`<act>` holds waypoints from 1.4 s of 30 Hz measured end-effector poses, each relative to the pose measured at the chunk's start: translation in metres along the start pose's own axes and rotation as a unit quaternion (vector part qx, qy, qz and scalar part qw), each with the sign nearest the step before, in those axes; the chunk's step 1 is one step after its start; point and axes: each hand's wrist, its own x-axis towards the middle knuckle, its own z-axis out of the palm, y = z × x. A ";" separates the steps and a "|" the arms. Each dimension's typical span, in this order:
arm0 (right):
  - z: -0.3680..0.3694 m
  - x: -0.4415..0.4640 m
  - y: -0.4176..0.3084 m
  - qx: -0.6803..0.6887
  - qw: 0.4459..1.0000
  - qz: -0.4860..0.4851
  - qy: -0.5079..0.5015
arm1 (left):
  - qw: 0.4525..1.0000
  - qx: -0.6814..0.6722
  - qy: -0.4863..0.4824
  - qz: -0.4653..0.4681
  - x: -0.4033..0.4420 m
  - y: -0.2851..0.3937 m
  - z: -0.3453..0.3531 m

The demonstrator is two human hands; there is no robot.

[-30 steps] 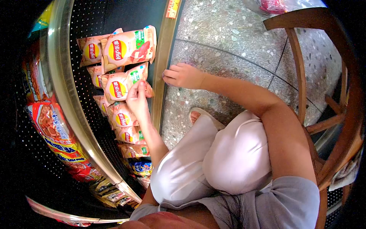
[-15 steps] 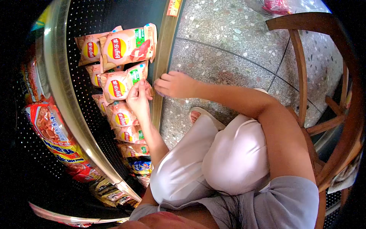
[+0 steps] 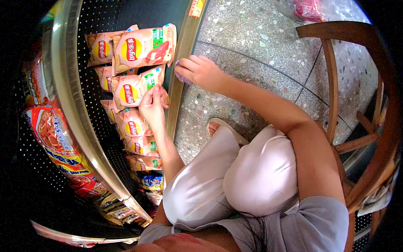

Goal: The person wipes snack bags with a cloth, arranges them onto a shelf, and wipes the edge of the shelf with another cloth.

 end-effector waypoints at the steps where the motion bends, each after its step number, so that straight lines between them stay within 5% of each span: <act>1: 0.001 0.000 -0.001 0.007 1.000 0.004 0.001 | 1.000 0.001 0.001 0.001 0.000 0.001 0.000; 17: 0.025 -0.012 -0.053 0.042 0.994 -0.096 -0.029 | 0.998 -0.059 -0.001 0.003 0.003 -0.006 0.003; 26: 0.002 0.003 -0.023 0.044 0.999 -0.003 -0.027 | 0.999 -0.044 0.004 -0.016 0.000 -0.001 0.008; 32: -0.009 0.018 0.012 0.021 0.993 0.090 0.068 | 1.000 -0.007 -0.007 -0.016 -0.001 0.003 0.016; 42: -0.008 0.018 0.009 0.038 0.992 0.083 0.088 | 0.997 0.070 -0.039 -0.020 -0.004 0.005 0.025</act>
